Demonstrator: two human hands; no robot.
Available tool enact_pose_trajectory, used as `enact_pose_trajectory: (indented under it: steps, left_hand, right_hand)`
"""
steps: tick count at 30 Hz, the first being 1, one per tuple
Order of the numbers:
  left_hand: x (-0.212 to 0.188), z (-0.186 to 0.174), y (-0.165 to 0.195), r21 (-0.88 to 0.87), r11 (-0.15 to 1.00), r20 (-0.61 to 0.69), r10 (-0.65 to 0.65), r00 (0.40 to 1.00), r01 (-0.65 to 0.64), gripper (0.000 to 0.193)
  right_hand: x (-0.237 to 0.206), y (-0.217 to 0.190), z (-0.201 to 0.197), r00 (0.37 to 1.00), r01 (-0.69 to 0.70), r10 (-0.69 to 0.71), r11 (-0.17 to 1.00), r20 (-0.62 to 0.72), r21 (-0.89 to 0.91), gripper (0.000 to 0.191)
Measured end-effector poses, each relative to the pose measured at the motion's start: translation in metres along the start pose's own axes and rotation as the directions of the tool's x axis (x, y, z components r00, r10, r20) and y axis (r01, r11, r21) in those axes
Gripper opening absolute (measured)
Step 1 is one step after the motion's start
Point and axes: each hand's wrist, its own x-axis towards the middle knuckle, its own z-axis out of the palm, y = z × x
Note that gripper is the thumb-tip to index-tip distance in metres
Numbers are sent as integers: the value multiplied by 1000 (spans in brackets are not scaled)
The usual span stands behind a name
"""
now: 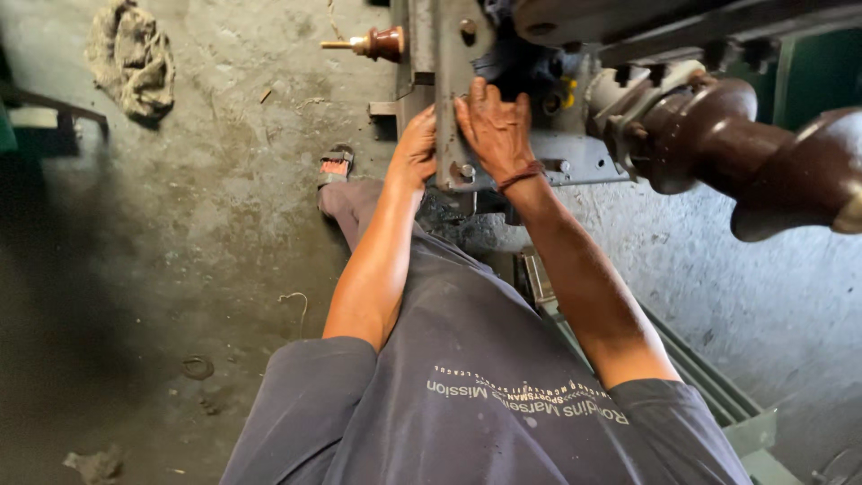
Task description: The person manipulates a metal frame with multiple brown insulators, adjusting and securing them with both hands. They then wipe the frame with a dark cloth and handle a thin wire or string, moving between different sections of the machinery.
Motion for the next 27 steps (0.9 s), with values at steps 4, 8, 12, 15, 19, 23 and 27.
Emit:
enact_pose_trajectory:
  steps: [4, 8, 12, 15, 19, 23, 27]
  left_hand:
    - [-2, -4, -3, -12, 999, 150, 38, 988, -36, 23]
    - [4, 2, -4, 24, 999, 4, 23, 1000, -23, 26]
    - [6, 6, -2, 41, 999, -12, 1, 1000, -1, 26]
    - [7, 4, -3, 8, 1000, -13, -6, 1000, 6, 26]
    - [11, 1, -9, -22, 999, 26, 44, 999, -44, 20]
    - [16, 2, -10, 52, 991, -47, 126, 991, -123, 20]
    - [15, 4, -3, -59, 998, 53, 41, 998, -38, 13]
  right_hand:
    - [-3, 4, -1, 999, 7, -9, 998, 34, 57, 33]
    - [-1, 5, -7, 1000, 23, -24, 998, 14, 62, 32]
    - [2, 4, -16, 997, 27, -32, 996, 63, 88, 31]
    - [2, 4, -21, 997, 31, -37, 995, 70, 95, 32]
    - [2, 3, -26, 996, 33, -41, 994, 84, 100, 31]
    - [3, 2, -27, 996, 34, -40, 996, 82, 78, 32]
    - [4, 1, -29, 996, 18, -27, 994, 89, 106, 31]
